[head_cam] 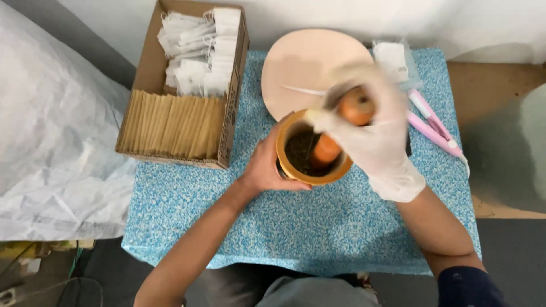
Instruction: Grinding tea leaves into a powder using a wooden mortar and pestle.
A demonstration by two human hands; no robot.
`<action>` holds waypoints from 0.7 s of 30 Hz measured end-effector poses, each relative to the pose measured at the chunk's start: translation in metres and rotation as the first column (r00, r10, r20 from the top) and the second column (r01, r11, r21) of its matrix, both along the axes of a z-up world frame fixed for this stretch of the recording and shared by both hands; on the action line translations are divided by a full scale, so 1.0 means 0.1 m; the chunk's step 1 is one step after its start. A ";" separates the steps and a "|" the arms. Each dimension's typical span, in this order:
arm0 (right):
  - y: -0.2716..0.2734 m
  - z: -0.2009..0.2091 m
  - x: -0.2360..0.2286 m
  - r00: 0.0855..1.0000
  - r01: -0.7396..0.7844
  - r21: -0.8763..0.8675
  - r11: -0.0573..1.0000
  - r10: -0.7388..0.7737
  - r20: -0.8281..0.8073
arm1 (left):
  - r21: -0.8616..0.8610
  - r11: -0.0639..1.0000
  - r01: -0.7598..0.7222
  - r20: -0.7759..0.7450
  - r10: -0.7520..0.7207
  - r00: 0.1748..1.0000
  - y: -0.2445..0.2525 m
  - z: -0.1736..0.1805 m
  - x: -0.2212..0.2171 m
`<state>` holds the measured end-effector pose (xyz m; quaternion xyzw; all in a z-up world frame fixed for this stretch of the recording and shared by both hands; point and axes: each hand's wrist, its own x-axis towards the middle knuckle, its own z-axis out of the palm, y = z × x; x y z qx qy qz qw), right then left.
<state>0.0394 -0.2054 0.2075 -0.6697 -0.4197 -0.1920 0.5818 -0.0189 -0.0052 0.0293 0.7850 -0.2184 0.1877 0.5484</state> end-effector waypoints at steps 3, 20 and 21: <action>-0.06 -0.06 0.02 0.987 -0.134 -0.195 0.972 0.114 -0.113 | -0.072 0.997 -0.040 -0.037 0.037 0.999 -0.15 0.04 -0.11; 0.16 -0.33 0.22 0.922 -0.218 0.180 0.959 0.263 -0.285 | -0.019 0.997 0.080 -0.099 -0.081 0.992 -0.02 -0.12 0.07; 0.13 -0.32 0.20 0.919 -0.219 0.177 0.959 0.264 -0.292 | -0.024 0.997 0.077 -0.106 -0.079 0.991 -0.03 -0.11 0.03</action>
